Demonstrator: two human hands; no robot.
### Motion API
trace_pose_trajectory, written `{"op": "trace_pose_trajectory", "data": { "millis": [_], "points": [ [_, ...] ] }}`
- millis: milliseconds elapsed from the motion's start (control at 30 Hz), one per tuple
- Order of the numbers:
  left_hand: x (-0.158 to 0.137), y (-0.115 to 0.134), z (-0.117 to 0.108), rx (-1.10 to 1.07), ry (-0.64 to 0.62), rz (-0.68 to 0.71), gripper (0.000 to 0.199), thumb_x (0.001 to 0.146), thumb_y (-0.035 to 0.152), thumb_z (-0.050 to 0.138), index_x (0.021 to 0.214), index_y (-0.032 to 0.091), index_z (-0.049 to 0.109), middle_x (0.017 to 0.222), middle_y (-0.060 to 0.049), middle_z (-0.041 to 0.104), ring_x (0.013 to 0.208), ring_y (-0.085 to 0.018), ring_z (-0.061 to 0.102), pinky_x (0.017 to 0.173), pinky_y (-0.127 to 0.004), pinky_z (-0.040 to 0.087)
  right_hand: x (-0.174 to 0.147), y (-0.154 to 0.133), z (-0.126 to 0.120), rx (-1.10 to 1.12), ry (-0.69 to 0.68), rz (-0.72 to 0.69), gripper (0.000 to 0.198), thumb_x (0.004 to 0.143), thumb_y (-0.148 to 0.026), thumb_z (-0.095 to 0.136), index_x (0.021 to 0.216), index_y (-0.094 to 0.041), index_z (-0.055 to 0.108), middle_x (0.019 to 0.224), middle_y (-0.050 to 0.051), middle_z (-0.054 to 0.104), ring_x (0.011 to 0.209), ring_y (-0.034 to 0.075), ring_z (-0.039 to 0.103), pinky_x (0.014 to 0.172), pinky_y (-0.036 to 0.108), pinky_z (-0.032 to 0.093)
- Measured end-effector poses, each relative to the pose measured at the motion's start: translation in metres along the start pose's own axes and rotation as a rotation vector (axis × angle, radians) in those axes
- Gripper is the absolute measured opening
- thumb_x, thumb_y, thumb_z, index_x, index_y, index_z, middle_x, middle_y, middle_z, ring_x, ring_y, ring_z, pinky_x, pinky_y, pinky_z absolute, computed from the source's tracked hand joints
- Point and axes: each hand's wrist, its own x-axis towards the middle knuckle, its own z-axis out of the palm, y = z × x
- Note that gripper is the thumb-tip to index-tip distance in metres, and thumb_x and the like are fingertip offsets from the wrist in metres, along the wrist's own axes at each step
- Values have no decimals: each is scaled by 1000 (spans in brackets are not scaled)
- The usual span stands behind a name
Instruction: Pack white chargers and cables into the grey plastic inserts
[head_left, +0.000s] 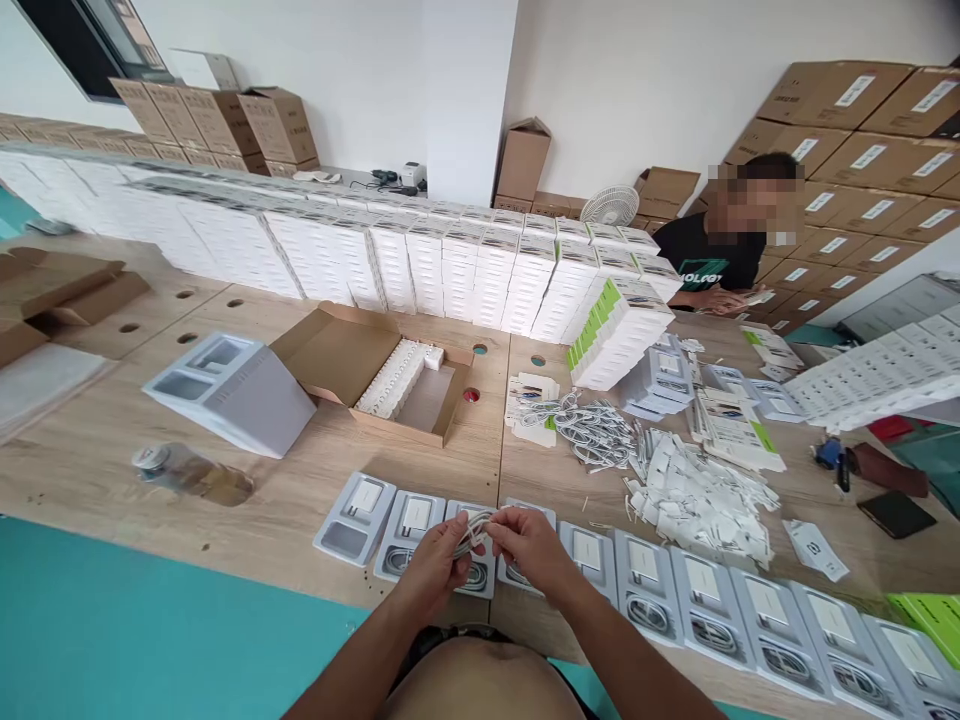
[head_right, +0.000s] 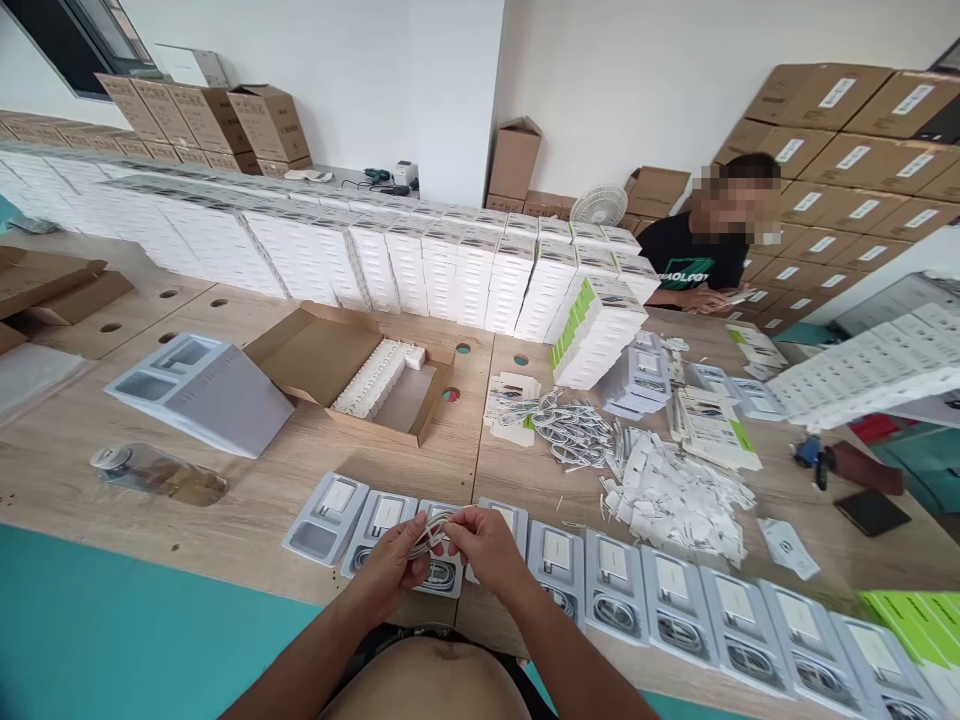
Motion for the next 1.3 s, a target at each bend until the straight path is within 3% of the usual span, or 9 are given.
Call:
{"op": "trace_pose_trajectory", "data": {
  "millis": [100, 233, 433, 567, 767, 1000, 1100, 1167, 1300],
  "points": [
    [2, 1, -1, -10, -43, -9, 47, 78, 59, 66, 87, 13, 60, 77, -1, 59, 49, -3, 34, 44, -18, 11, -1, 0, 1, -164, 51, -87, 26, 86, -39, 54, 75, -20, 69, 62, -1, 65, 54, 14, 54, 55, 27, 42],
    [3, 8, -6, -12, -11, 10, 41, 75, 49, 74, 96, 16, 60, 77, 2, 57, 50, -2, 33, 45, -17, 17, -6, -1, 0, -665, 267, -418, 14, 84, -26, 57, 89, -23, 70, 91, 6, 67, 88, 23, 61, 81, 38, 48],
    [-8, 34, -7, 502, 50, 326, 41, 73, 35, 77, 108, 18, 63, 97, -5, 65, 78, -15, 54, 71, -26, 43, -7, -16, -19, -637, 175, -577, 44, 87, -19, 53, 129, -27, 50, 141, 10, 49, 131, 25, 44, 107, 46, 42],
    [-13, 43, -3, 636, -5, 434, 31, 84, 33, 64, 113, 21, 61, 113, -7, 63, 96, -20, 56, 85, -30, 45, -2, -22, -20, -713, 14, -513, 34, 92, -32, 54, 126, -28, 56, 110, 7, 68, 103, 22, 60, 87, 38, 52],
    [-11, 41, -9, 622, -88, 126, 35, 88, 51, 51, 93, 17, 59, 76, -2, 58, 70, -18, 61, 47, -24, 42, -1, -13, -16, -862, 64, -561, 21, 94, -30, 50, 110, -23, 62, 90, 4, 71, 80, 18, 63, 70, 30, 45],
    [-18, 40, -7, 475, -206, -29, 36, 84, 52, 57, 99, 22, 45, 82, -2, 65, 51, -9, 56, 42, -18, 29, 2, -11, -22, -1072, 148, -688, 17, 96, -26, 46, 90, -20, 61, 80, 3, 69, 73, 17, 61, 68, 30, 38],
    [-10, 29, -14, 550, -122, 49, 26, 86, 43, 54, 101, 21, 48, 75, 1, 63, 47, -8, 45, 47, -21, 29, 5, -9, -20, -1182, 186, -703, 15, 94, -25, 51, 83, -21, 60, 85, 6, 68, 83, 21, 60, 73, 33, 38],
    [-5, 22, -19, 709, -23, 180, 18, 88, 36, 51, 98, 22, 54, 77, 0, 63, 58, -12, 51, 56, -25, 35, 6, -10, -15, -1155, 199, -579, 14, 93, -25, 51, 82, -21, 59, 81, 5, 68, 75, 20, 60, 66, 32, 36],
    [-2, 10, -23, 943, 56, 341, 13, 91, 29, 45, 90, 24, 57, 80, -2, 64, 77, -19, 57, 70, -28, 36, 5, -13, -1, -713, 154, -271, 18, 95, -31, 45, 83, -23, 57, 69, -1, 66, 60, 15, 59, 56, 27, 35]
  ]
}}
